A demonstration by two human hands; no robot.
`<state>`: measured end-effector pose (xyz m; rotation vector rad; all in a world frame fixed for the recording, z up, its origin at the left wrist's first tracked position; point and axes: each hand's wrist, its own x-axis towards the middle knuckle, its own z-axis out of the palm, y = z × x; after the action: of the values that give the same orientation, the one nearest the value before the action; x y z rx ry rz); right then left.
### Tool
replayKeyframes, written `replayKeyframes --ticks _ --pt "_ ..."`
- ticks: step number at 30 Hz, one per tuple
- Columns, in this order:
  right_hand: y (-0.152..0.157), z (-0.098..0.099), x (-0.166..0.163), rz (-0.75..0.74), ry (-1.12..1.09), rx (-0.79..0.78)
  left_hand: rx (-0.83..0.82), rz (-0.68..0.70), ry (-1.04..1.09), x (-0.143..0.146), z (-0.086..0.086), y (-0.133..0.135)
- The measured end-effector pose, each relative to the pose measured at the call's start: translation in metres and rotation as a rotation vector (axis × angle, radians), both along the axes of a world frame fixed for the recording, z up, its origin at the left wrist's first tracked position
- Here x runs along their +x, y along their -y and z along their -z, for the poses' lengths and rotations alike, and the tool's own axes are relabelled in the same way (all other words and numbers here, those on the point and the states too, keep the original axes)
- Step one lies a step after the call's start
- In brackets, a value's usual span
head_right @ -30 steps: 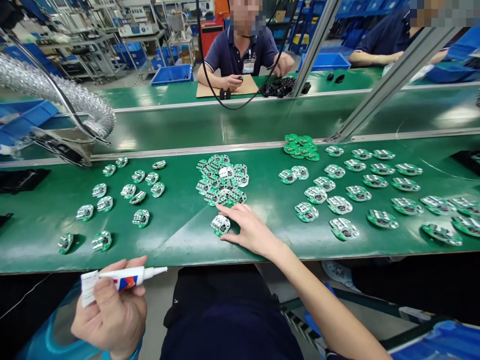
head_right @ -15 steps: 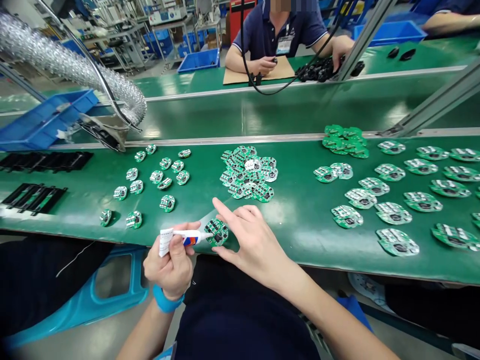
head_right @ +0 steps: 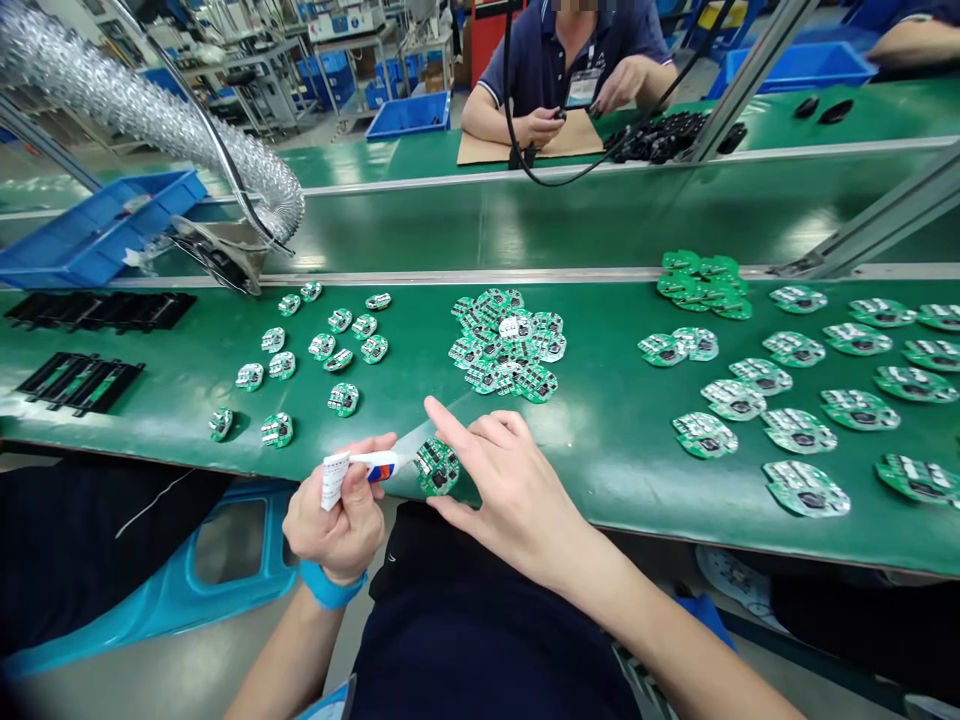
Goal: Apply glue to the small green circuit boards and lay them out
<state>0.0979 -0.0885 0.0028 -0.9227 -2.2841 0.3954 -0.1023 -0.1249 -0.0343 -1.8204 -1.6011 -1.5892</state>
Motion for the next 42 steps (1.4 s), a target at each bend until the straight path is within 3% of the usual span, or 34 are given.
replayKeyframes --ticks 8,14,29,37,42 --pt "0.002 -0.001 0.000 -0.002 0.010 0.011 0.040 0.024 0.048 0.000 -0.003 0.002" --pt "0.004 -0.002 -0.003 -0.004 0.018 0.032 0.021 0.127 0.093 0.011 -0.006 0.006" --pt "0.005 -0.002 -0.002 -0.022 0.021 0.052 0.108 -0.006 0.035 0.005 -0.006 -0.008" --pt "0.002 -0.001 -0.005 -0.013 0.011 0.059 0.038 0.130 0.008 0.011 -0.003 0.017" --pt "0.003 -0.002 -0.005 -0.016 0.003 0.056 0.040 0.177 -0.028 0.011 0.005 0.014"
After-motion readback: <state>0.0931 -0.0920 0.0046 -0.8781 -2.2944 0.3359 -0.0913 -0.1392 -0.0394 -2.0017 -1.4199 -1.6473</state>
